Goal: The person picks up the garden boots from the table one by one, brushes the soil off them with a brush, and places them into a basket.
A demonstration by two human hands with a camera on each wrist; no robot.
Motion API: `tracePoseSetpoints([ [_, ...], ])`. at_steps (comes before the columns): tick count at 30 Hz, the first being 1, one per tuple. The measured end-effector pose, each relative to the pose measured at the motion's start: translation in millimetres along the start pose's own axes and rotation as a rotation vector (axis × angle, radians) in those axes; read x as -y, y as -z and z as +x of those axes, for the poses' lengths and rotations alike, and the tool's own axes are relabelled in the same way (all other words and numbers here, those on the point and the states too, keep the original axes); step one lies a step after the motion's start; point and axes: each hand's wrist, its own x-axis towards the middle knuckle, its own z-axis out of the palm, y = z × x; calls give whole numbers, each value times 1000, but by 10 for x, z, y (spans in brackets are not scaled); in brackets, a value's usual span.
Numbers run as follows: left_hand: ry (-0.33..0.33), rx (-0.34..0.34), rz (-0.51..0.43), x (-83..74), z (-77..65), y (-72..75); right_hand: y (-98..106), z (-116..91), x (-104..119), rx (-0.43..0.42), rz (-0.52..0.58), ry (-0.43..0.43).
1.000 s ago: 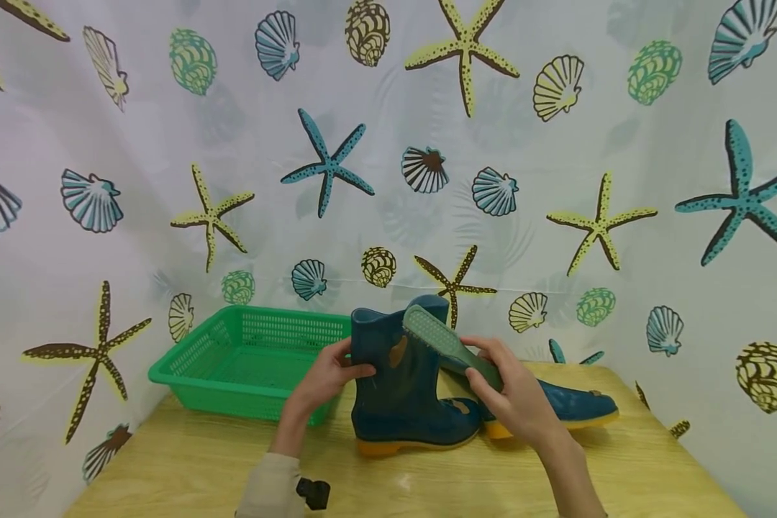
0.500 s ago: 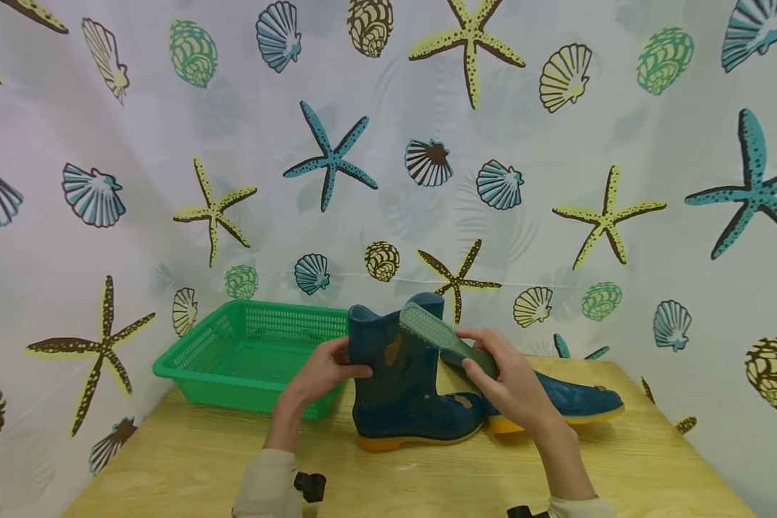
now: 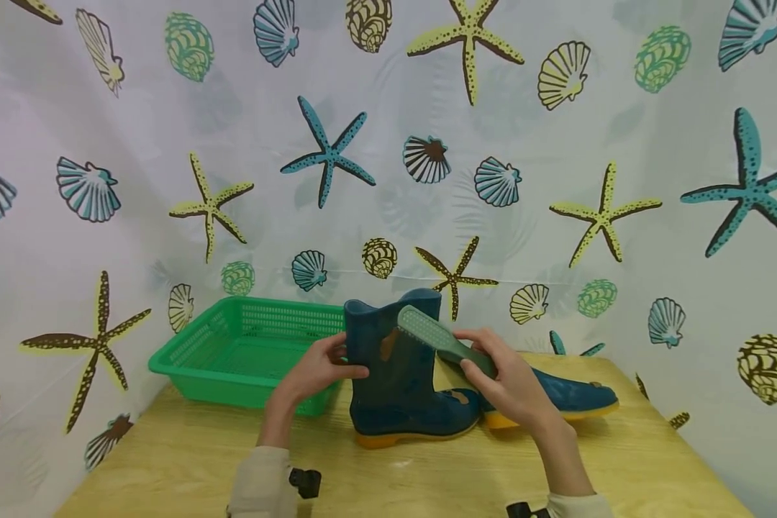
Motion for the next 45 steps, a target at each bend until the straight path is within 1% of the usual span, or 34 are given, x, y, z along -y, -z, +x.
tracePoseSetpoints([
  [3, 0, 1, 17, 14, -31, 26, -29, 0, 4, -4, 5, 5],
  [7, -29, -3, 32, 5, -28, 27, -35, -5, -13, -6, 2, 27],
  [11, -40, -2, 31, -10, -36, 35, -56, -3, -11, -9, -13, 37],
  [18, -17, 18, 22, -18, -33, 27, -81, -16, -31, -4, -27, 39],
  [26, -17, 15, 31, -6, -27, 12, -82, -7, -21, 13, -55, 23],
  [29, -26, 16, 37, -12, -24, 14, -81, 5, -18, 11, -62, 25],
  [34, -40, 35, 34, -5, -8, 12, -81, 12, -30, -9, -75, 48],
  [38, -35, 45, 23, 5, -1, 9, -92, 17, -58, -34, -99, 76],
  [45, -19, 42, 27, -7, 17, -9, -122, 28, -108, -106, -169, 133],
])
